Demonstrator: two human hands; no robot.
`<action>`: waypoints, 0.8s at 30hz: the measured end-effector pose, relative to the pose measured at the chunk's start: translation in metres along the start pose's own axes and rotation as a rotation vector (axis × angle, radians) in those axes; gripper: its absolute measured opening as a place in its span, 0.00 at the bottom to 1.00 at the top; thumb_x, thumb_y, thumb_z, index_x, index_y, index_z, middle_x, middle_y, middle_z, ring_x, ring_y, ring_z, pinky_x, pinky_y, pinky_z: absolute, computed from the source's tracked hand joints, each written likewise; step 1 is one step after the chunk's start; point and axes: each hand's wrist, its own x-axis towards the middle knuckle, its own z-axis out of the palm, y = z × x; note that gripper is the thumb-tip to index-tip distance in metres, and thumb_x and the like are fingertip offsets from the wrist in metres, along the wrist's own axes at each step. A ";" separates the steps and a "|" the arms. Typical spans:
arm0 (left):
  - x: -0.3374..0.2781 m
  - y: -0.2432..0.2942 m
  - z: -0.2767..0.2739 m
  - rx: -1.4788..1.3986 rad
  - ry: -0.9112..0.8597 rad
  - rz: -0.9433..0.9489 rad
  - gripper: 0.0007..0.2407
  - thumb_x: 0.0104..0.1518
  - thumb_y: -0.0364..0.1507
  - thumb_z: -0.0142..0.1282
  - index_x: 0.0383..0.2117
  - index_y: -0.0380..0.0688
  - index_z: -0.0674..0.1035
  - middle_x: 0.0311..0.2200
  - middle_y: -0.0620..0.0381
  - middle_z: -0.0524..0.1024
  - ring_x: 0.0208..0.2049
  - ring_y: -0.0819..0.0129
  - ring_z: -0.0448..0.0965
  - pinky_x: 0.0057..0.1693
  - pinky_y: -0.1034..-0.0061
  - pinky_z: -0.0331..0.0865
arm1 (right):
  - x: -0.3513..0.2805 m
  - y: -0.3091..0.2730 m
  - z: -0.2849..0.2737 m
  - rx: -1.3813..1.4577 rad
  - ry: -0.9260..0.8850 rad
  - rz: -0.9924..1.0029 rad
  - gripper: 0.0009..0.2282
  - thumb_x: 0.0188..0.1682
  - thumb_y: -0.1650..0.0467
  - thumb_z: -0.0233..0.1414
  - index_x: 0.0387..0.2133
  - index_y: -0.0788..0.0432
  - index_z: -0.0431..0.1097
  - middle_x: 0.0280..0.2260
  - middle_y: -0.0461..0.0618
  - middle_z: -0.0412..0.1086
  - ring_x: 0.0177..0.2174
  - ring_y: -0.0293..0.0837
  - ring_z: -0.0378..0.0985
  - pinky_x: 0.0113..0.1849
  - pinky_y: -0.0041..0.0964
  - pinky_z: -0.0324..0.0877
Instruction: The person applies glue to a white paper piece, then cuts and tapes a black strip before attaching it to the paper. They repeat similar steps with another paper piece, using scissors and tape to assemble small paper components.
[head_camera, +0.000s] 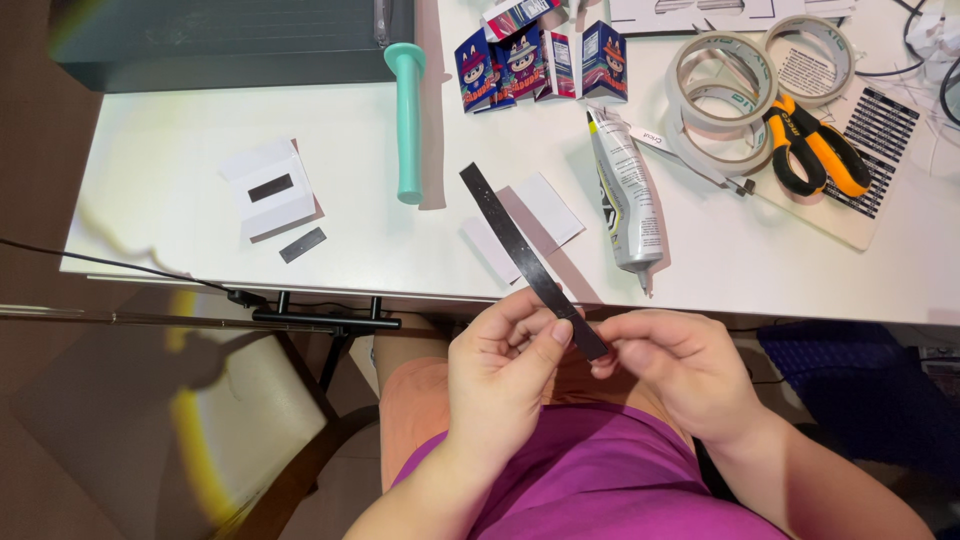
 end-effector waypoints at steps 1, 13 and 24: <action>-0.001 0.003 0.001 0.001 -0.002 0.000 0.14 0.58 0.22 0.60 0.50 0.29 0.78 0.34 0.50 0.83 0.34 0.76 0.78 0.44 0.84 0.72 | 0.003 -0.005 0.004 0.000 0.001 -0.002 0.13 0.51 0.72 0.53 0.44 0.71 0.75 0.30 0.63 0.81 0.30 0.48 0.86 0.39 0.38 0.81; -0.003 0.011 0.009 0.426 -0.091 0.161 0.14 0.58 0.25 0.59 0.51 0.39 0.78 0.41 0.53 0.86 0.44 0.72 0.85 0.52 0.79 0.78 | 0.017 -0.027 0.004 -0.461 -0.103 -0.332 0.08 0.51 0.68 0.54 0.25 0.58 0.71 0.21 0.44 0.66 0.21 0.38 0.68 0.28 0.32 0.66; 0.007 0.050 -0.007 0.333 -0.197 -0.205 0.19 0.61 0.24 0.53 0.60 0.39 0.76 0.21 0.60 0.74 0.11 0.79 0.61 0.18 0.85 0.54 | 0.091 -0.086 -0.144 -1.313 0.527 0.011 0.22 0.51 0.72 0.53 0.61 0.64 0.74 0.46 0.59 0.74 0.42 0.55 0.74 0.45 0.47 0.65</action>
